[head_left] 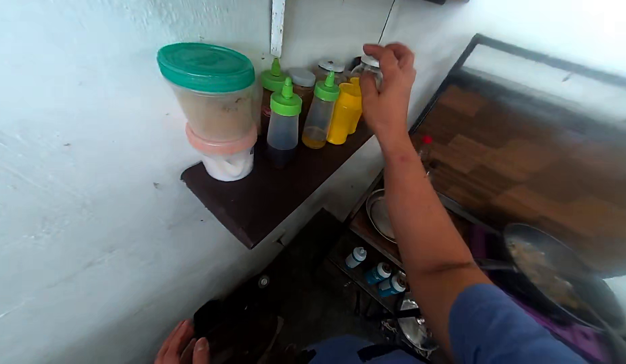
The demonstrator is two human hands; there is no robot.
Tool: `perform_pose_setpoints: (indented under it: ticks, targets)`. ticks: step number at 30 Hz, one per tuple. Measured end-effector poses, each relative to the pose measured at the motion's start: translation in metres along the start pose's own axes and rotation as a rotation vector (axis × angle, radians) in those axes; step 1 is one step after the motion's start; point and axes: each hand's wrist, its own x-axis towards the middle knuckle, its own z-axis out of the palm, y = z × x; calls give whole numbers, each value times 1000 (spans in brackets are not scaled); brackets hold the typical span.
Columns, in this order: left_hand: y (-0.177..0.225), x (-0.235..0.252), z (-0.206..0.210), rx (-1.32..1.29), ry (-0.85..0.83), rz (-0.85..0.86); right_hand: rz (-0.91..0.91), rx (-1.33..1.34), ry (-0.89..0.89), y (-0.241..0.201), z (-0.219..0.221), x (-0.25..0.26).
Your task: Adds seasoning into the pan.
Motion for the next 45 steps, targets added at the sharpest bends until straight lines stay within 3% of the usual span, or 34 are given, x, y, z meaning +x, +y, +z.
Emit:
perform_pose_setpoints:
  ticks: [2, 4, 9, 13, 17, 21, 27, 30, 33, 36, 45]
  targets:
    - [0, 6, 4, 1, -38, 18, 136, -13, -227, 35, 7, 0]
    - [2, 11, 11, -16, -71, 43, 176, 23, -311, 55, 16, -10]
    - [13, 15, 33, -131, -132, 67, 247, 236, -68, 49, 30, -36]
    - [25, 7, 55, -259, -202, 139, 148, 346, 113, 47, 36, -53]
    - [52, 6, 75, -255, -316, 281, -57, 344, 106, 30, -14, -89]
    - [100, 31, 103, -203, -356, 460, -118, 476, -107, 2, -77, -157]
    - [167, 53, 158, -241, -396, 665, 11, 785, -381, -19, -131, -241]
    - [183, 34, 184, -324, -461, 690, 169, 744, -353, -11, -153, -257]
    - [190, 6, 206, -448, -562, 679, 231, 621, -303, 3, -176, -271]
    - [202, -11, 219, -551, -702, 707, 166, 566, -339, 19, -203, -277]
    - [242, -45, 236, -779, -1359, 585, 61, 879, -626, 76, -270, -285]
